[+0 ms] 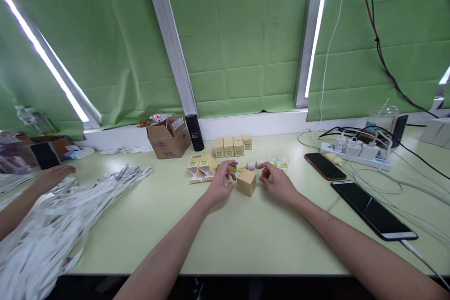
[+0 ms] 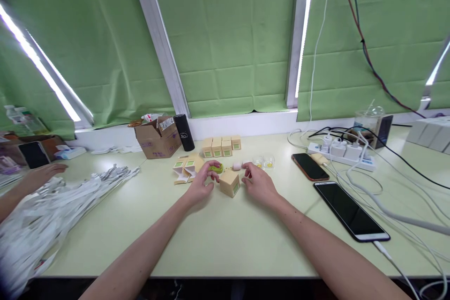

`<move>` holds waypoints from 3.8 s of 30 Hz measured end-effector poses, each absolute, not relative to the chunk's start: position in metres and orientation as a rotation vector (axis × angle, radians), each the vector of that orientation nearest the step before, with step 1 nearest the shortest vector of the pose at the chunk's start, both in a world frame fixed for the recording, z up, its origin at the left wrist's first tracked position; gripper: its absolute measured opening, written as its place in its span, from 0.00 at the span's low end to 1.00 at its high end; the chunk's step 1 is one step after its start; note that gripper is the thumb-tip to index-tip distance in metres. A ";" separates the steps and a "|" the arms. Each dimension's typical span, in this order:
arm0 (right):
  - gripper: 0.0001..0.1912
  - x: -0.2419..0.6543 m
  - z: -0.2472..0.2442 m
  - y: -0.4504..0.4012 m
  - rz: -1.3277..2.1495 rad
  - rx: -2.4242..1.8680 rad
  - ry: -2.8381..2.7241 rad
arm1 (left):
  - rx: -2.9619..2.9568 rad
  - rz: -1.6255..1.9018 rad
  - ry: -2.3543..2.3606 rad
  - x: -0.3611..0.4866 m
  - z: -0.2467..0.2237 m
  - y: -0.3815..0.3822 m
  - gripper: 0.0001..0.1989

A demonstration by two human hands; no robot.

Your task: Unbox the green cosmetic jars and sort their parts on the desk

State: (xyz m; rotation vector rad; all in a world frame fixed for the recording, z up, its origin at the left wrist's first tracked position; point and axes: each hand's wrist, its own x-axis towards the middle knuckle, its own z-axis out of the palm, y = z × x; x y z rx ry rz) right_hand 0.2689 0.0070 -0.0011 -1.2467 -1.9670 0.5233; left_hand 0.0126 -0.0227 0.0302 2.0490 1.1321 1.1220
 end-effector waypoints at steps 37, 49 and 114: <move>0.21 0.253 0.020 -0.028 0.468 -0.906 -1.918 | 2.712 1.269 1.405 0.043 0.030 -0.043 0.17; 0.26 0.249 0.020 -0.038 0.319 -0.791 -2.012 | 3.047 1.354 1.326 0.041 0.021 -0.039 0.12; 0.27 0.256 0.021 -0.025 -0.105 -0.536 -1.985 | 2.959 1.303 1.280 0.044 0.025 -0.040 0.36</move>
